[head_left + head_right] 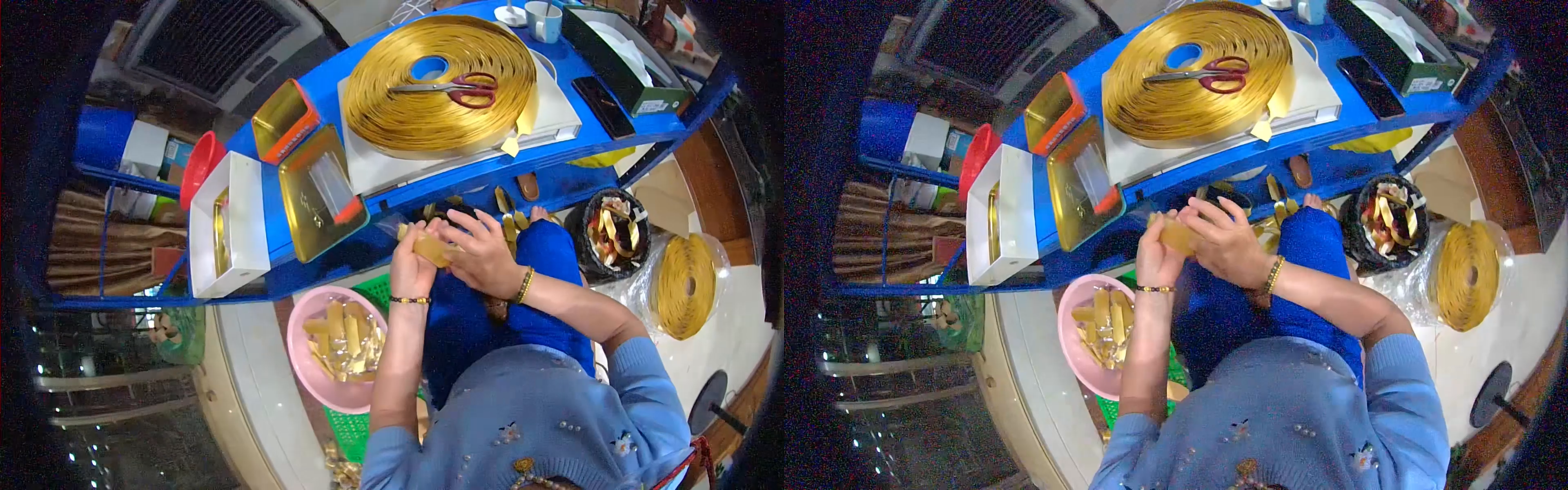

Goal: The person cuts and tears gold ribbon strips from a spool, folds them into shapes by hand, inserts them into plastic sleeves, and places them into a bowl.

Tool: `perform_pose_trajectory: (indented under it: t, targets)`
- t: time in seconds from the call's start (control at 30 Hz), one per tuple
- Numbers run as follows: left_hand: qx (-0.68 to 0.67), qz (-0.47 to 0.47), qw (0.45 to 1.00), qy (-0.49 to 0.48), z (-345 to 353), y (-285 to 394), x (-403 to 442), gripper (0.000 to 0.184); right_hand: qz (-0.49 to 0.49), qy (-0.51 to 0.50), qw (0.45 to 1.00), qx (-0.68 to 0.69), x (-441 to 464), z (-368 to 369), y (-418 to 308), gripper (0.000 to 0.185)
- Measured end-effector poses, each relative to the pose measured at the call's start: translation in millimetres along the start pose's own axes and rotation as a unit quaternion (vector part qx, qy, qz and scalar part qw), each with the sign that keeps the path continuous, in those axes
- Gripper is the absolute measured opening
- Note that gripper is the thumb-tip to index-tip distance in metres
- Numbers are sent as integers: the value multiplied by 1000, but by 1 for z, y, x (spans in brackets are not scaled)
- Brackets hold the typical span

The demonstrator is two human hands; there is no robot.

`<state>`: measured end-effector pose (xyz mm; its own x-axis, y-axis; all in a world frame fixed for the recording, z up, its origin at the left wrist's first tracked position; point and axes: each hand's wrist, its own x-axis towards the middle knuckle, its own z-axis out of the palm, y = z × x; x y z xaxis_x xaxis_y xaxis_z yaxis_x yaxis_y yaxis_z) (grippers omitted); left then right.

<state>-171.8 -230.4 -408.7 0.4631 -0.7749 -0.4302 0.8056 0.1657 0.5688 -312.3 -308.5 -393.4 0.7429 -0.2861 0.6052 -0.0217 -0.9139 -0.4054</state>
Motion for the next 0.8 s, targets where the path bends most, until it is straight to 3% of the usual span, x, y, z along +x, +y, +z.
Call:
perform_pose_trajectory:
  t: [0.17,0.4,0.5,0.6,0.63,0.73,0.8]
  targets:
    - [-11,30,997,68,7,-6,0,27,-11,-6,1000,-19,-2,9,-3,28]
    - [28,1,999,19,-3,-14,-5,25,-15,-27,999,-39,-6,23,0,25]
    - [0,-16,998,-55,-15,-26,-4,24,-15,-35,999,-24,-6,23,4,17]
    - [65,-29,995,-71,-24,-36,-7,23,-29,-36,999,-17,-11,25,14,18]
    - [10,-92,989,-113,-28,-32,-5,23,-37,-37,998,-17,-13,26,17,21]
    - [-70,-86,990,-92,-36,-30,6,25,-57,-24,997,35,-21,26,17,21]
    - [-4,-32,998,-49,-34,-24,6,26,-61,5,997,56,-23,23,13,21]
